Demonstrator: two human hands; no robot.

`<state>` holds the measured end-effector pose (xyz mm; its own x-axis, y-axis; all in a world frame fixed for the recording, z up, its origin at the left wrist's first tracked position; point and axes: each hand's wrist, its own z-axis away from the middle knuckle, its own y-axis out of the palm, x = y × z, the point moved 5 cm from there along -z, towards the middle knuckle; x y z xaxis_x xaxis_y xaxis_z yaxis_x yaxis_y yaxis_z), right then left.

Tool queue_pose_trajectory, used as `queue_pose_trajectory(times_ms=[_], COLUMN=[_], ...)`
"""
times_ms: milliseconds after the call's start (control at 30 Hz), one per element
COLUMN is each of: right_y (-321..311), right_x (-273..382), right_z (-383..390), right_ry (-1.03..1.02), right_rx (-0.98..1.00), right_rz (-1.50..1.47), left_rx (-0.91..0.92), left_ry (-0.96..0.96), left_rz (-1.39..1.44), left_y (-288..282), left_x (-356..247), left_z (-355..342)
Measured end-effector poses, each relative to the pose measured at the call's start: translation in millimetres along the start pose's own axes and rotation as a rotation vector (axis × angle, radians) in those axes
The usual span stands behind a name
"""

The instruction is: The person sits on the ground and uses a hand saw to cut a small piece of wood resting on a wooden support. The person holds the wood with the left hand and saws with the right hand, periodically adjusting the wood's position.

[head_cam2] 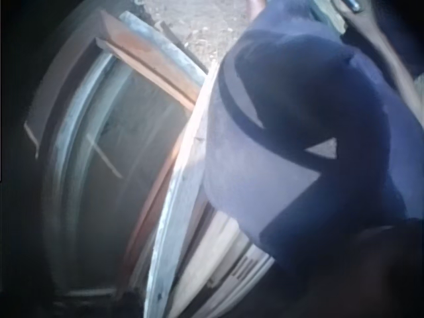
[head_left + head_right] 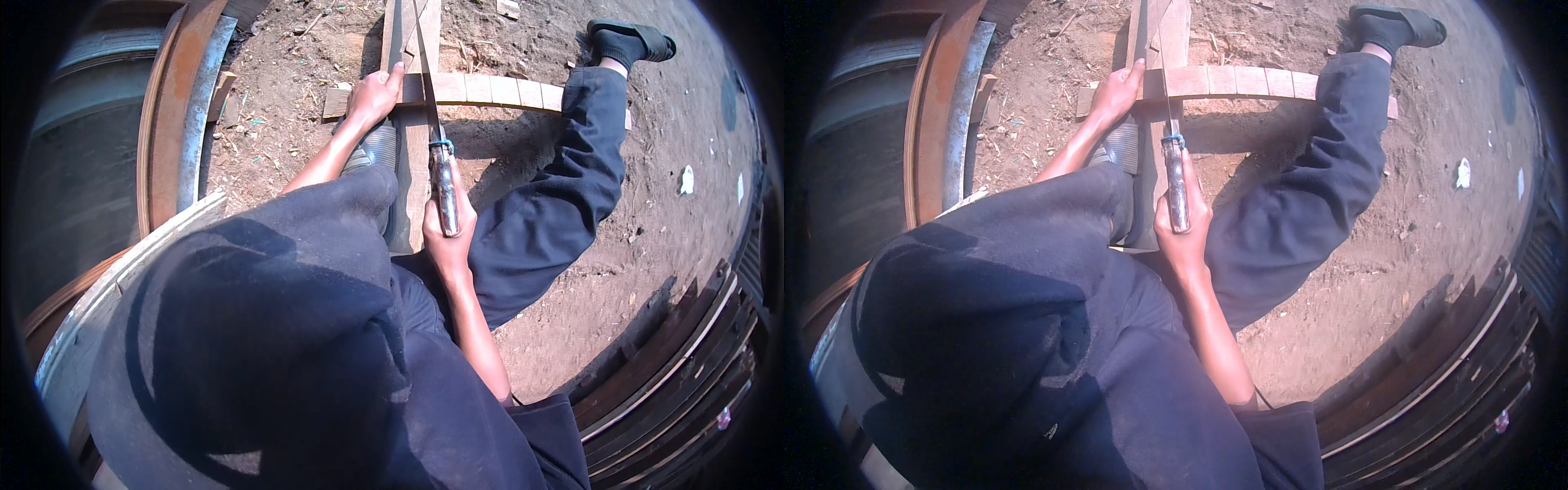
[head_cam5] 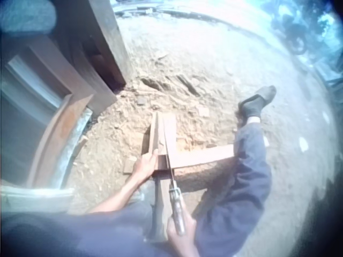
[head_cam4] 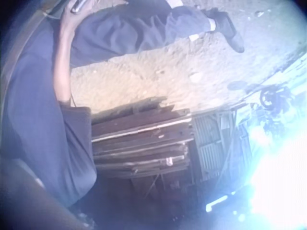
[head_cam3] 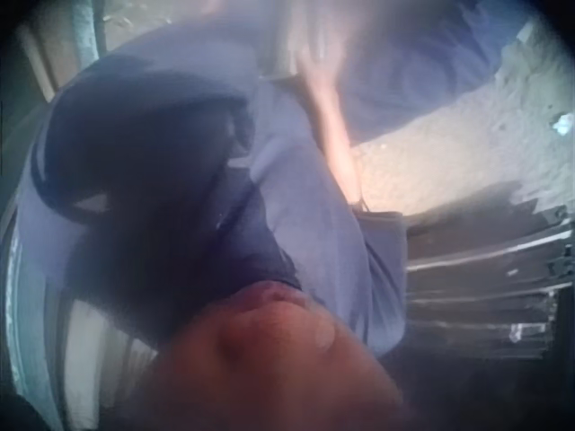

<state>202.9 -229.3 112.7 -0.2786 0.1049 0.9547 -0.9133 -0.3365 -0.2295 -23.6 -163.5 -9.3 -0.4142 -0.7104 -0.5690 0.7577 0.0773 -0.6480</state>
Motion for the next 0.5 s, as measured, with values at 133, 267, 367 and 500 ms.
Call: queue_pose_trajectory(times_ms=[133,267,367,500], right_y=[19,6,-3,28], right_x=[-2,1,-2,0], right_z=[-45,-2,12,-40], right_ry=[0.069,-0.040,0.024,0.028], right_rx=[0.090,0.036,0.037,0.070], right_rz=[-0.138,0.043,0.056,-0.068], left_rx=[-0.050,-0.066,-0.040,-0.032], left_ry=[-0.030,0.024,0.026,-0.015], left_rz=[-0.018,0.002,0.010,0.035], left_y=[-6,-3,0,-12], left_x=[20,9,-3,7], left_z=[3,-3,-1,8])
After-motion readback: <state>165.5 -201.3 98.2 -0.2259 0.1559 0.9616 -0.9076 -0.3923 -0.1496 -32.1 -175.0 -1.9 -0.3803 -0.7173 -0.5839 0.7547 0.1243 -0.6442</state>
